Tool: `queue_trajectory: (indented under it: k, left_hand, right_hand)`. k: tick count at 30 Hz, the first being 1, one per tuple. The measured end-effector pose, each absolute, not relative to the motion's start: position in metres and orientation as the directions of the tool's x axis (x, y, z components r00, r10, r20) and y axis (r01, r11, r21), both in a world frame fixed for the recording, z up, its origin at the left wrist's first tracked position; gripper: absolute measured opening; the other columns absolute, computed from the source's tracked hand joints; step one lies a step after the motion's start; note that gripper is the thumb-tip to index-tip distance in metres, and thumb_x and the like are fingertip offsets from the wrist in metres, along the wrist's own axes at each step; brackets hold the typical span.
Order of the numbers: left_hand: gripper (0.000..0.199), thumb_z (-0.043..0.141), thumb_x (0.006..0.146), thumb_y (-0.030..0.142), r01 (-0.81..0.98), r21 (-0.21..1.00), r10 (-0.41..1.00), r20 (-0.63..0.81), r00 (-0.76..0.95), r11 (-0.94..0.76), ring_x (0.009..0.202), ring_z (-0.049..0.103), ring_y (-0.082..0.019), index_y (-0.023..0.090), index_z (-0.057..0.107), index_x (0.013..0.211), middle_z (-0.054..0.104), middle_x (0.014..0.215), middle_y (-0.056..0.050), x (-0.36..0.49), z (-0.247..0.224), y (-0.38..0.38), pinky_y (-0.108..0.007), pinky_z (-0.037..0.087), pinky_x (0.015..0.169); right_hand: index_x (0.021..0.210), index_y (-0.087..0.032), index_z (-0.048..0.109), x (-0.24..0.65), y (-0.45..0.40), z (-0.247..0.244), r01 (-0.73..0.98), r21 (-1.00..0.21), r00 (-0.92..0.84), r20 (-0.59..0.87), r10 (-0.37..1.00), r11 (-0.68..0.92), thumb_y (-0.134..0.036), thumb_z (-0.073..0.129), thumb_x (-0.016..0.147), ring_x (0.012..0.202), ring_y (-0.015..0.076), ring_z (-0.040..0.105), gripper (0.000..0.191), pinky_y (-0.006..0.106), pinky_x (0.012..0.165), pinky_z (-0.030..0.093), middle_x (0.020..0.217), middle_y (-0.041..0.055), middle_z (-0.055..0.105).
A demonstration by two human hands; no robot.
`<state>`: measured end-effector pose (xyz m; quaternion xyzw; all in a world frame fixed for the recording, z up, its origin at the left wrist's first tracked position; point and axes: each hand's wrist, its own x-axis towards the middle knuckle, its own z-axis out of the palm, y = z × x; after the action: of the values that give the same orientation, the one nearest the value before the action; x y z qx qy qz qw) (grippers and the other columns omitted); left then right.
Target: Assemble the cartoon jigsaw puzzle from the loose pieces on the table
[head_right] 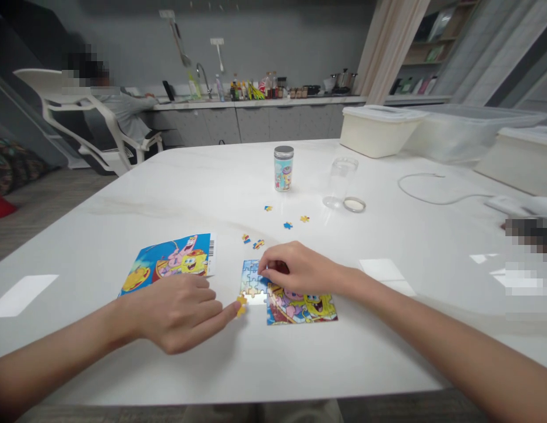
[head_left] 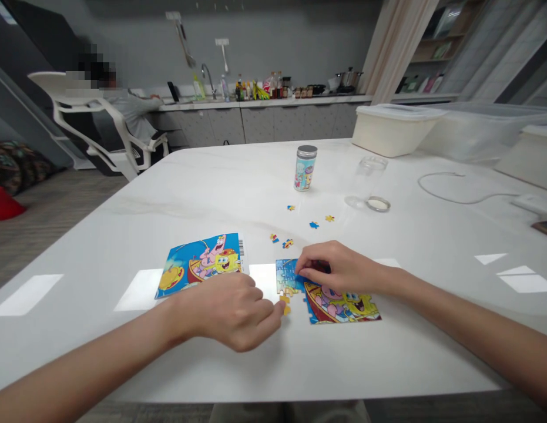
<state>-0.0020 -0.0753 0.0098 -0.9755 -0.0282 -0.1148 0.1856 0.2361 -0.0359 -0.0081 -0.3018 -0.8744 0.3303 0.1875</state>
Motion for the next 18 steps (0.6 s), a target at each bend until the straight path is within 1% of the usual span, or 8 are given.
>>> queue_trajectory:
  k: [2, 5, 8, 12, 15, 18]
  left_hand:
    - [0.02, 0.042, 0.087, 0.005, 0.156, -0.3, 0.073, 0.271, 0.96, -0.941, 0.037, 0.043, -0.011, 0.01, 0.06, 0.094, 0.051, 0.047, 0.005, -0.011, 0.006, -0.076, -0.029, 0.03, 0.035]
    - [0.019, 0.044, 0.088, 0.007, 0.209, -0.247, 0.126, 0.315, 0.941, -0.946, 0.038, 0.044, -0.01, 0.009, 0.058, 0.099, 0.051, 0.048, 0.005, -0.019, 0.004, -0.077, -0.029, 0.028, 0.037]
    - [0.019, 0.041, 0.089, 0.007, 0.238, -0.215, 0.165, 0.311, 0.936, -0.947, 0.038, 0.044, -0.01, 0.01, 0.058, 0.099, 0.052, 0.048, 0.005, -0.018, 0.004, -0.08, -0.029, 0.027, 0.037]
    - [0.025, 0.035, 0.089, 0.004, 0.269, -0.204, 0.216, 0.246, 0.945, -0.941, 0.037, 0.042, -0.011, 0.011, 0.056, 0.099, 0.052, 0.048, 0.005, -0.013, 0.001, -0.083, -0.031, 0.025, 0.035]
    - [0.026, 0.035, 0.088, 0.004, 0.277, -0.196, 0.232, 0.224, 0.947, -0.941, 0.037, 0.042, -0.011, 0.012, 0.054, 0.104, 0.052, 0.049, 0.005, -0.012, -0.001, -0.082, -0.031, 0.023, 0.035]
    - [0.025, 0.035, 0.089, 0.005, 0.285, -0.19, 0.244, 0.209, 0.947, -0.94, 0.037, 0.041, -0.011, 0.013, 0.054, 0.103, 0.052, 0.048, 0.005, -0.012, -0.002, -0.082, -0.031, 0.021, 0.035]
  right_hand:
    - [0.085, -0.018, 0.065, 0.237, -0.037, -0.009, 0.368, -0.619, -0.806, 0.16, 0.57, 0.694, -0.017, 0.053, 0.084, 0.064, 0.011, 0.056, 0.012, 0.024, 0.062, 0.044, 0.075, 0.0011, 0.066]
    - [0.088, -0.019, 0.065, 0.237, -0.038, -0.009, 0.313, -0.603, -0.85, 0.166, 0.499, 0.734, -0.013, 0.051, 0.084, 0.071, 0.0118, 0.059, 0.015, 0.024, 0.066, 0.045, 0.082, 0.0023, 0.067]
    - [0.089, -0.018, 0.065, 0.238, -0.039, -0.008, 0.301, -0.597, -0.867, 0.152, 0.474, 0.744, -0.013, 0.052, 0.084, 0.072, 0.0119, 0.059, 0.015, 0.024, 0.067, 0.044, 0.081, 0.002, 0.067]
    - [0.093, -0.018, 0.065, 0.238, -0.039, -0.008, 0.291, -0.588, -0.883, 0.14, 0.449, 0.755, -0.015, 0.053, 0.084, 0.073, 0.0125, 0.058, 0.015, 0.025, 0.068, 0.044, 0.082, 0.0022, 0.066]
    - [0.095, -0.019, 0.065, 0.238, -0.039, -0.008, 0.293, -0.582, -0.885, 0.136, 0.446, 0.759, -0.018, 0.054, 0.085, 0.073, 0.0131, 0.058, 0.014, 0.026, 0.069, 0.043, 0.082, 0.0021, 0.066]
    - [0.096, -0.019, 0.064, 0.239, -0.039, -0.009, 0.29, -0.577, -0.889, 0.134, 0.438, 0.764, -0.02, 0.053, 0.086, 0.073, 0.0132, 0.057, 0.015, 0.026, 0.069, 0.043, 0.081, 0.0021, 0.065]
